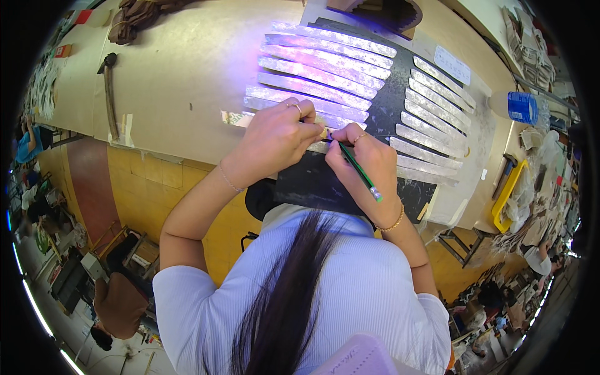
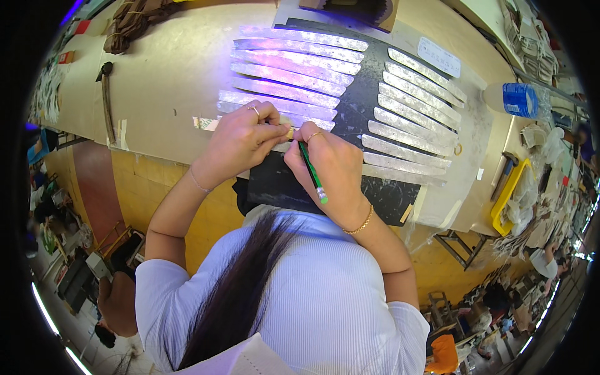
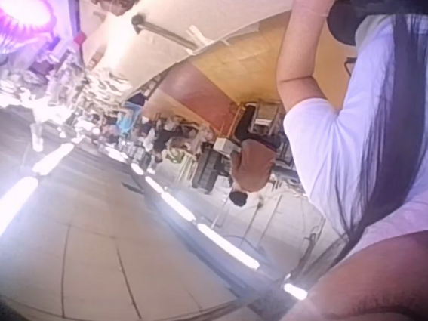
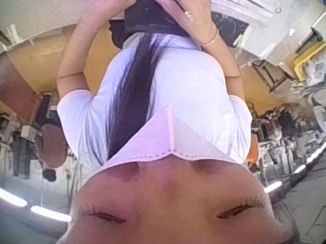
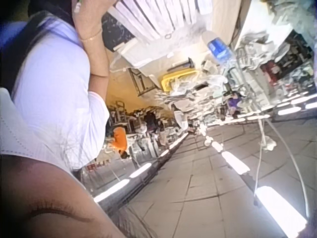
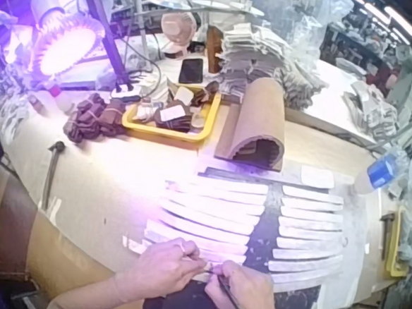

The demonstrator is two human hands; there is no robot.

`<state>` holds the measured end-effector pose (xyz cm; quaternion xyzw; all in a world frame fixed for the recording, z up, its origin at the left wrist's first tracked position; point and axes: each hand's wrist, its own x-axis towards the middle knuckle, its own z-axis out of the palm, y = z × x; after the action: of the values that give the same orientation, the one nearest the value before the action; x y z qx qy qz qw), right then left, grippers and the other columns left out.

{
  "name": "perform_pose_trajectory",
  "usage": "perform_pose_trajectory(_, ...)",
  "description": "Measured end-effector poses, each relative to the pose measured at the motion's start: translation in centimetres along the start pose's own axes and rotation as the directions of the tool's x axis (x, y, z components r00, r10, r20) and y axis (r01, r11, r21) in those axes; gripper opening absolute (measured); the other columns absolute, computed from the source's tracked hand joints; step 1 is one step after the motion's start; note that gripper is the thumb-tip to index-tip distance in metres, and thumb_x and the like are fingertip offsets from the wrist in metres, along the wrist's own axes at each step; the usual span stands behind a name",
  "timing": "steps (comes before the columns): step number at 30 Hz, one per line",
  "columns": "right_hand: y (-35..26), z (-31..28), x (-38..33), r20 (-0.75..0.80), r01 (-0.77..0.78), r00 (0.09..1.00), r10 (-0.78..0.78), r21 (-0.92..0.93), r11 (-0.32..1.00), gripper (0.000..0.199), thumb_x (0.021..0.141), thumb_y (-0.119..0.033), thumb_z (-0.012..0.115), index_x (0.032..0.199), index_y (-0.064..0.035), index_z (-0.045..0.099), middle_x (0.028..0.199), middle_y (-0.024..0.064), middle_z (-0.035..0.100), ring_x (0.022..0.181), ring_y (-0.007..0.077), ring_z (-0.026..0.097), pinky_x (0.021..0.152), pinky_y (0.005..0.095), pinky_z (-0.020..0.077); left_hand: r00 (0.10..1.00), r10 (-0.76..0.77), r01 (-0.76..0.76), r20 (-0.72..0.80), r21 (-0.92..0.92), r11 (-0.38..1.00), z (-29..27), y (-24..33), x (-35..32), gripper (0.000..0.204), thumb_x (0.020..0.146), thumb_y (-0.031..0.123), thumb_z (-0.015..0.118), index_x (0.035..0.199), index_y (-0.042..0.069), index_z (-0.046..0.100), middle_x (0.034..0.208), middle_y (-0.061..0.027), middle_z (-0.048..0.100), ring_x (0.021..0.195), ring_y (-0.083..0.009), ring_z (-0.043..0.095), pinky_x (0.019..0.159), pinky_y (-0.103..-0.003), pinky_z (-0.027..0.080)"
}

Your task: The person arranges multiple white fabric strips on a black cutting mat, then uses a ruler and pencil to mark measurements on each strip. After marking, the person gathers the strips and places them into a yellow bin.

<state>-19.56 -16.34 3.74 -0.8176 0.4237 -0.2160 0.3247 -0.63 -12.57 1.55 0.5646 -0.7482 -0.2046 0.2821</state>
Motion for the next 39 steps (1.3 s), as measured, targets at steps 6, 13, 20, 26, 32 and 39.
perform_pose_trajectory(6,-0.1,-1.3,0.5,-0.071,-0.016,0.997,0.022,0.085,0.996,0.011,0.081,-0.007,0.073,0.090,-0.0063,0.065,0.072,0.0112,0.068,0.060,0.0244,0.067,0.056,0.0337,0.0517,0.997,-0.024,0.022,0.079,0.024,0.999,-0.4,0.1,0.0,0.014,0.079,0.014,0.078,0.091,0.007,0.076,0.085,-0.0062,0.061,0.080,-0.0253,0.062,0.067,-0.038,0.051)
perform_pose_trajectory(13,2.3,-2.7,-0.9,-0.333,0.082,0.943,0.010,0.260,0.962,0.015,0.085,0.001,0.070,0.100,0.0009,0.067,0.092,0.0139,0.073,0.077,0.0198,0.070,0.071,0.0276,0.0545,0.999,-0.016,0.017,0.042,-0.013,1.000,-1.4,-0.2,1.1,0.018,0.079,0.017,0.079,0.095,0.009,0.076,0.087,-0.0055,0.063,0.081,-0.0243,0.063,0.069,-0.037,0.051)
perform_pose_trajectory(20,2.3,-2.6,-1.4,-0.298,0.082,0.955,-0.002,0.258,0.963,0.015,0.085,0.003,0.070,0.099,0.0005,0.067,0.092,0.0144,0.072,0.078,0.0201,0.071,0.071,0.0277,0.0551,0.999,-0.033,0.033,0.036,-0.002,0.999,-0.6,-1.0,1.4,0.019,0.080,0.016,0.080,0.096,0.008,0.076,0.089,-0.0053,0.063,0.080,-0.0240,0.063,0.069,-0.035,0.051)
perform_pose_trajectory(26,2.1,-2.2,-1.4,-0.297,0.099,0.955,-0.018,0.260,0.960,0.015,0.084,0.003,0.070,0.098,0.0004,0.067,0.091,0.0145,0.072,0.078,0.0214,0.072,0.071,0.0280,0.0553,0.999,-0.029,0.029,0.045,0.002,1.000,-0.7,-0.9,1.5,0.019,0.080,0.017,0.080,0.096,0.008,0.077,0.089,-0.0054,0.063,0.080,-0.0238,0.063,0.069,-0.035,0.051)
perform_pose_trajectory(32,2.2,-2.3,-1.4,-0.276,0.078,0.961,-0.007,0.249,0.965,0.015,0.084,0.003,0.071,0.099,0.0005,0.067,0.091,0.0147,0.071,0.077,0.0217,0.071,0.071,0.0285,0.0553,0.999,-0.014,0.014,0.040,0.023,1.000,-0.6,-0.8,1.5,0.018,0.079,0.017,0.080,0.095,0.009,0.077,0.088,-0.0049,0.062,0.082,-0.0229,0.062,0.068,-0.035,0.051)
perform_pose_trajectory(39,1.1,-1.6,-0.5,-0.158,-0.011,0.986,0.048,0.223,0.975,0.016,0.084,0.000,0.072,0.097,-0.0019,0.064,0.086,0.0137,0.069,0.071,0.0240,0.069,0.065,0.0307,0.0542,0.999,-0.016,0.014,0.037,0.042,0.999,-0.4,-0.8,1.5,0.014,0.079,0.017,0.080,0.091,0.009,0.077,0.085,-0.0046,0.060,0.081,-0.0226,0.061,0.067,-0.036,0.051)
